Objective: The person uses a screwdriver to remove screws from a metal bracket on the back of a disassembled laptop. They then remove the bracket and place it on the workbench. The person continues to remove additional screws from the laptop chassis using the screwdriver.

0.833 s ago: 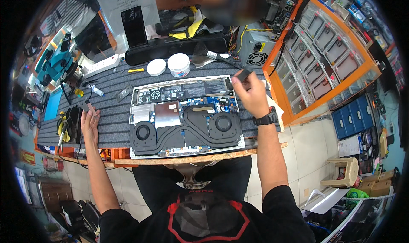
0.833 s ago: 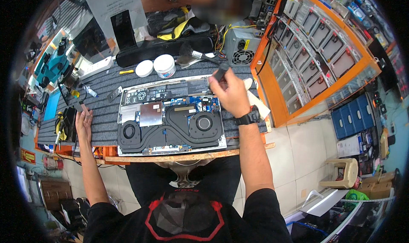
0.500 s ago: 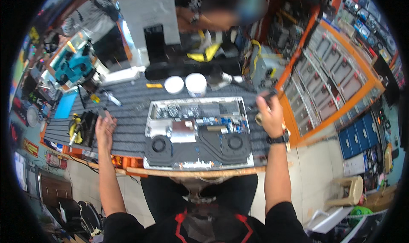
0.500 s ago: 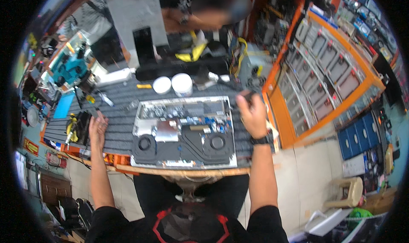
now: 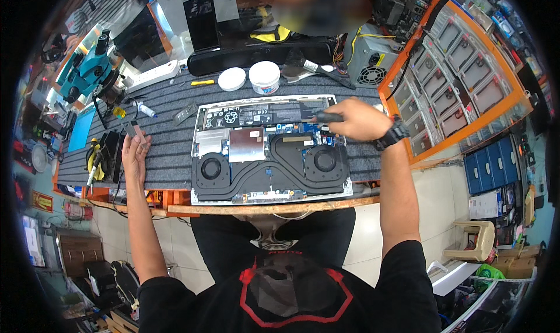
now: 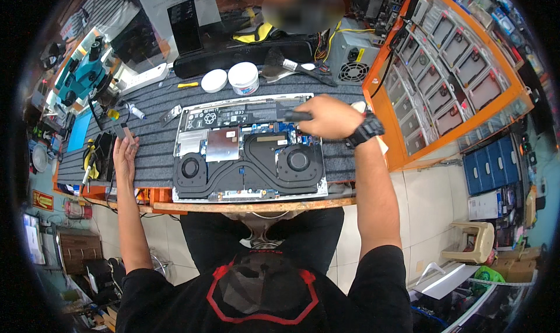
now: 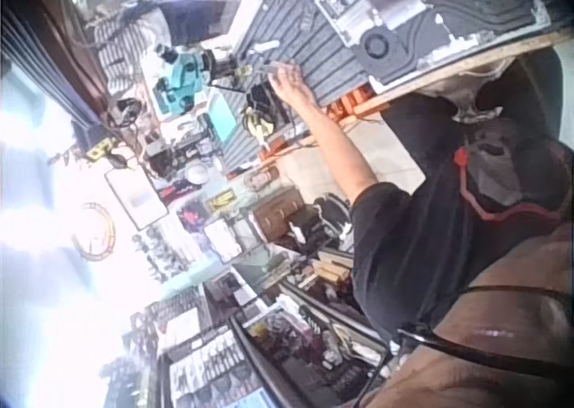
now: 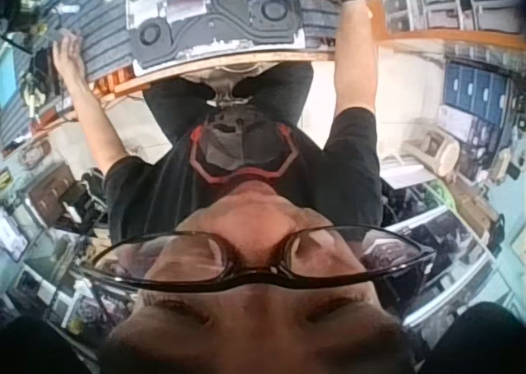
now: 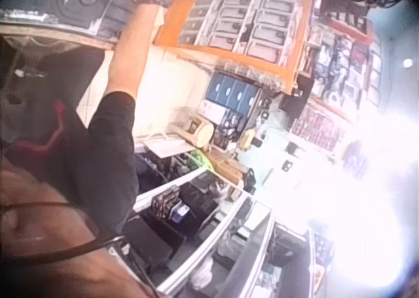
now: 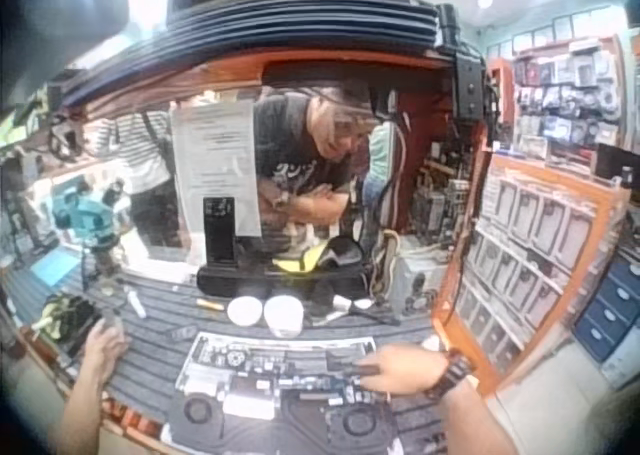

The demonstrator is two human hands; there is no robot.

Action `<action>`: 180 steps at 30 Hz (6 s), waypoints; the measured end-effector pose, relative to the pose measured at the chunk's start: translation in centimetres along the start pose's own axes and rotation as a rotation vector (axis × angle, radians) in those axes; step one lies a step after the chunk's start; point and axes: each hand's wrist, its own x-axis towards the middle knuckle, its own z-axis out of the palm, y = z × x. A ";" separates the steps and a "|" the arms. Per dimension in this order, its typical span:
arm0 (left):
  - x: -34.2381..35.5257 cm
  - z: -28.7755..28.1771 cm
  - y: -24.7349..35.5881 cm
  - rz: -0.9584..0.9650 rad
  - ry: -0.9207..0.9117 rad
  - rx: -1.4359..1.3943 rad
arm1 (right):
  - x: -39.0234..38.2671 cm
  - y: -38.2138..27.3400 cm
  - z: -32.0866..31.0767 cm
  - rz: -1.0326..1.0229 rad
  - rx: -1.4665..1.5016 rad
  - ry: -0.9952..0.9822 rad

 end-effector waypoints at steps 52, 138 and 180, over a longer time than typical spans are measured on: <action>0.0 -0.6 -0.2 -0.029 -0.024 -0.004 | -1.2 0.3 1.7 0.204 0.108 -0.069; -0.1 -1.4 0.1 -0.111 -0.225 -0.256 | 22.2 -23.6 22.8 -0.525 -0.584 0.087; 0.0 -2.2 -0.1 -0.039 -0.111 -0.048 | -6.1 -11.1 9.8 -0.055 -0.132 0.539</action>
